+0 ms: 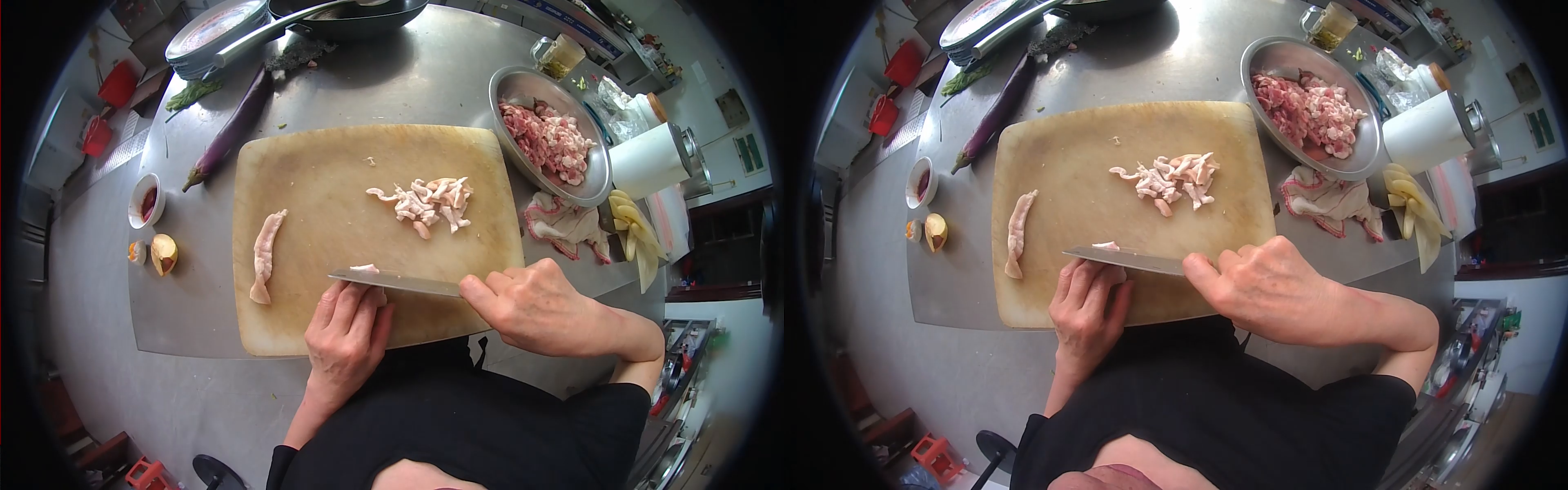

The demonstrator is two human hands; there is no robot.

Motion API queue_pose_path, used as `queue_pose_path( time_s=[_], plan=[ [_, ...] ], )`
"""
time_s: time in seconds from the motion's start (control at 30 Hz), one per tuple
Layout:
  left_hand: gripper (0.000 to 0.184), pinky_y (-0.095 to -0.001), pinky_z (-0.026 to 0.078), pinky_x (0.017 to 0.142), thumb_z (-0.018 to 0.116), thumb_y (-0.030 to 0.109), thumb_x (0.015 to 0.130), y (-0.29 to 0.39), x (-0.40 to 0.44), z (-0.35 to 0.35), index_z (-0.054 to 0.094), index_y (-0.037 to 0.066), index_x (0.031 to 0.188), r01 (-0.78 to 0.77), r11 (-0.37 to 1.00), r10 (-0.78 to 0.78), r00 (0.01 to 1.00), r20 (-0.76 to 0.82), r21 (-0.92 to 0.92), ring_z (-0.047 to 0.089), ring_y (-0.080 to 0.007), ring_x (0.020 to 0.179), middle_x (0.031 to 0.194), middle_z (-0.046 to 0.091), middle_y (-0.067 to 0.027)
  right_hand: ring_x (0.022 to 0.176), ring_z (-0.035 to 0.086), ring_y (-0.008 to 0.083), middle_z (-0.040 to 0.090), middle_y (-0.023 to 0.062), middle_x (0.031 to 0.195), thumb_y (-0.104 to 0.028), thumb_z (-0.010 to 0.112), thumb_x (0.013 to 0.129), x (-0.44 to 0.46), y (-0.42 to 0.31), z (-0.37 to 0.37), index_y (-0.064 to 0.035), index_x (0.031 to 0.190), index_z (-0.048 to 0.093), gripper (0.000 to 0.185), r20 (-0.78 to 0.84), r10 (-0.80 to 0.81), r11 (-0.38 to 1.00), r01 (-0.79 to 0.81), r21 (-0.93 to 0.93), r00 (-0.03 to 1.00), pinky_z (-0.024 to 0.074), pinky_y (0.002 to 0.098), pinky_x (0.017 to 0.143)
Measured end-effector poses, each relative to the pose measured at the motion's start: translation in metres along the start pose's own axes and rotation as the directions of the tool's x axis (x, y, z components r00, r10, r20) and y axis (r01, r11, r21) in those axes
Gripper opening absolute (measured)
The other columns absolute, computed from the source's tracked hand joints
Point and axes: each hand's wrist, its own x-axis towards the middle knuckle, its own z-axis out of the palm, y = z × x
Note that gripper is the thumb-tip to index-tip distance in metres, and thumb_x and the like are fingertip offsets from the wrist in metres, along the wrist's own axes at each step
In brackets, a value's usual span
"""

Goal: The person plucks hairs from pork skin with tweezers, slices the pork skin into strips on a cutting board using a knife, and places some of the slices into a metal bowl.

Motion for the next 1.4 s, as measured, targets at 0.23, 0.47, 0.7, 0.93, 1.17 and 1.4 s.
queue_pose_path(
  time_s=[0.23, 0.47, 0.7, 0.93, 1.17, 1.4],
  plan=[
    [0.028, -0.0399, 0.056, 0.092, 0.080, 0.002, 0.078, 0.000, 0.002, 0.002, 0.074, 0.000, 0.105, 0.015, 1.000, -0.014, 1.000, -0.008, 0.025, 0.068, -0.0327, 0.108, 0.119, 0.071, -0.0130, 0.057, 0.068, 0.0214, 0.057, 0.0074, 0.061, -0.008, 0.066, 0.081, 0.001, 0.001, -0.004, -0.0029, 0.097, 0.051, 0.022, 0.071, -0.045, 0.996, 0.050, -0.068, 0.996, 0.0461, 0.0357, 0.043],
    [0.027, -0.0390, 0.057, 0.086, 0.078, -0.001, 0.077, -0.003, 0.001, -0.001, 0.075, -0.003, 0.104, -0.004, 0.999, 0.004, 1.000, 0.012, 0.042, 0.070, -0.0325, 0.101, 0.118, 0.073, -0.0144, 0.052, 0.065, 0.0195, 0.054, 0.0059, 0.058, -0.007, 0.063, 0.082, 0.013, 0.009, -0.012, -0.0017, 0.093, 0.053, 0.016, 0.097, -0.121, 0.986, 0.131, -0.107, 0.988, 0.0439, 0.0353, 0.040],
    [0.029, -0.0413, 0.058, 0.090, 0.076, -0.002, 0.074, 0.001, 0.007, -0.003, 0.075, -0.003, 0.103, 0.024, 0.999, -0.026, 0.999, 0.044, 0.043, 0.071, -0.0346, 0.099, 0.118, 0.073, -0.0182, 0.052, 0.065, 0.0206, 0.053, 0.0064, 0.057, -0.004, 0.063, 0.082, 0.061, 0.017, 0.005, 0.0005, 0.095, 0.049, 0.019, 0.080, -0.227, 0.974, 0.224, 0.043, 0.971, 0.0442, 0.0364, 0.041],
    [0.028, -0.0416, 0.058, 0.089, 0.076, -0.001, 0.075, 0.002, 0.006, 0.000, 0.075, -0.004, 0.103, 0.032, 0.996, -0.034, 0.999, 0.025, 0.078, 0.070, -0.0353, 0.100, 0.117, 0.073, -0.0169, 0.052, 0.066, 0.0251, 0.056, 0.0086, 0.057, -0.001, 0.065, 0.079, 0.058, 0.015, 0.011, 0.0002, 0.094, 0.046, 0.024, -0.050, -0.250, 0.960, 0.255, 0.116, 0.967, 0.0448, 0.0377, 0.042],
    [0.026, -0.0411, 0.058, 0.086, 0.075, -0.002, 0.077, 0.002, 0.009, -0.001, 0.074, -0.004, 0.103, 0.026, 0.998, -0.026, 1.000, 0.008, 0.059, 0.070, -0.0350, 0.097, 0.116, 0.072, -0.0167, 0.052, 0.067, 0.0254, 0.056, 0.0075, 0.057, -0.002, 0.063, 0.083, 0.012, 0.012, -0.011, 0.0004, 0.094, 0.046, 0.021, 0.128, -0.094, 0.994, 0.085, 0.072, 0.987, 0.0441, 0.0395, 0.041],
    [0.030, -0.0420, 0.058, 0.080, 0.077, 0.000, 0.076, 0.004, 0.007, -0.003, 0.072, -0.003, 0.106, 0.045, 0.999, -0.045, 0.999, 0.021, 0.026, 0.067, -0.0354, 0.092, 0.112, 0.070, -0.0166, 0.059, 0.071, 0.0286, 0.061, 0.0123, 0.062, -0.005, 0.062, 0.085, 0.098, 0.004, 0.021, 0.0015, 0.094, 0.049, 0.018, -0.049, -0.280, 0.943, 0.284, 0.173, 0.959, 0.0498, 0.0400, 0.047]
  ],
)
